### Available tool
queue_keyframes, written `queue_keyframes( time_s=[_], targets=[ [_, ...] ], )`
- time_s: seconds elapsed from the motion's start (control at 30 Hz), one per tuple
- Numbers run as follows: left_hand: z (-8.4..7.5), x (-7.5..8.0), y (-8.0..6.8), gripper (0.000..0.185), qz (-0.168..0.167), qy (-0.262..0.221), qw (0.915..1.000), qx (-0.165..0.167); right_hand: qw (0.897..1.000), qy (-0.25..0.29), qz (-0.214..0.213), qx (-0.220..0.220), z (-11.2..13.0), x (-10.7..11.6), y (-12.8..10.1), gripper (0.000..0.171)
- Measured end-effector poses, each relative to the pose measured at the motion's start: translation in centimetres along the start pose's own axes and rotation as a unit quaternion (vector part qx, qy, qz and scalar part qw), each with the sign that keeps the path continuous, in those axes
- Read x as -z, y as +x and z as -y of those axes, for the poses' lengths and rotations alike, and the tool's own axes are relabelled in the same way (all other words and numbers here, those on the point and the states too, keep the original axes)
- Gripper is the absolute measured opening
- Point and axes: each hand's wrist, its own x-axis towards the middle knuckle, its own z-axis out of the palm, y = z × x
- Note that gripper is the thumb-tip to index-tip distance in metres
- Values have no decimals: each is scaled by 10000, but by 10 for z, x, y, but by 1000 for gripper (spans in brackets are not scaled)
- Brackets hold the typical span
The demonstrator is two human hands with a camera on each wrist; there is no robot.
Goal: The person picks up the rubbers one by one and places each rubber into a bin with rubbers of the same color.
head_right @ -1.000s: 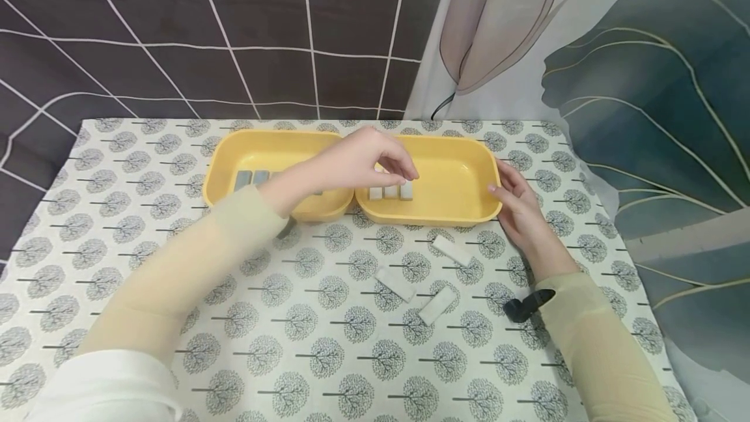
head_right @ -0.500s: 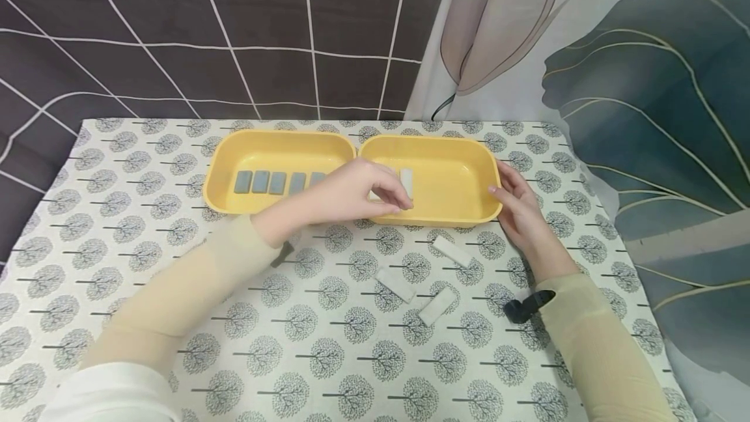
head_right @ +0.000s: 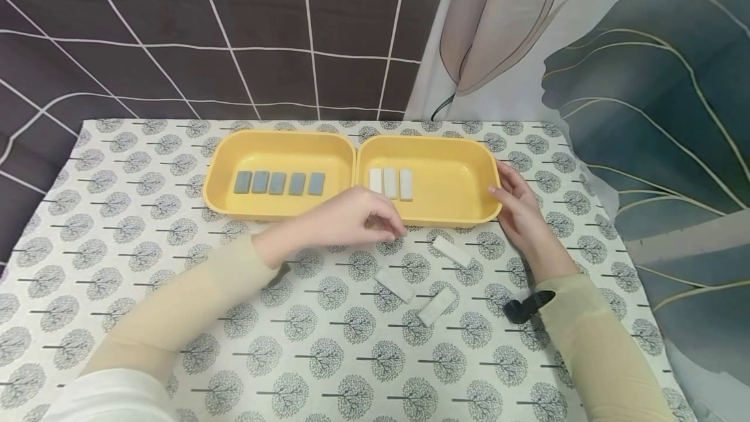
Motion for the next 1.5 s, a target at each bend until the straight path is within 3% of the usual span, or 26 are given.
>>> queue_keyframes(
  time_s=[0.37, 0.73, 1.13, 1.5],
  targets=[
    [12, -20, -7, 16, 355, -207, 9992, 11, 9999, -107, -24, -19, 0, -1, 0, 54],
    [20, -32, -8, 14, 695, 339, 9970, 77, 9999, -119, -50, -32, 1, -1, -1, 55],
    [26, -41, -6, 14, 902, 258, 9956, 81, 9999, -97, -41, 10, 1, -2, -1, 54],
    [27, -44, -7, 20, 1126, 1080, 9877, -71, 9999, -31, -101, -44, 1, -4, 0, 53]
  ],
)
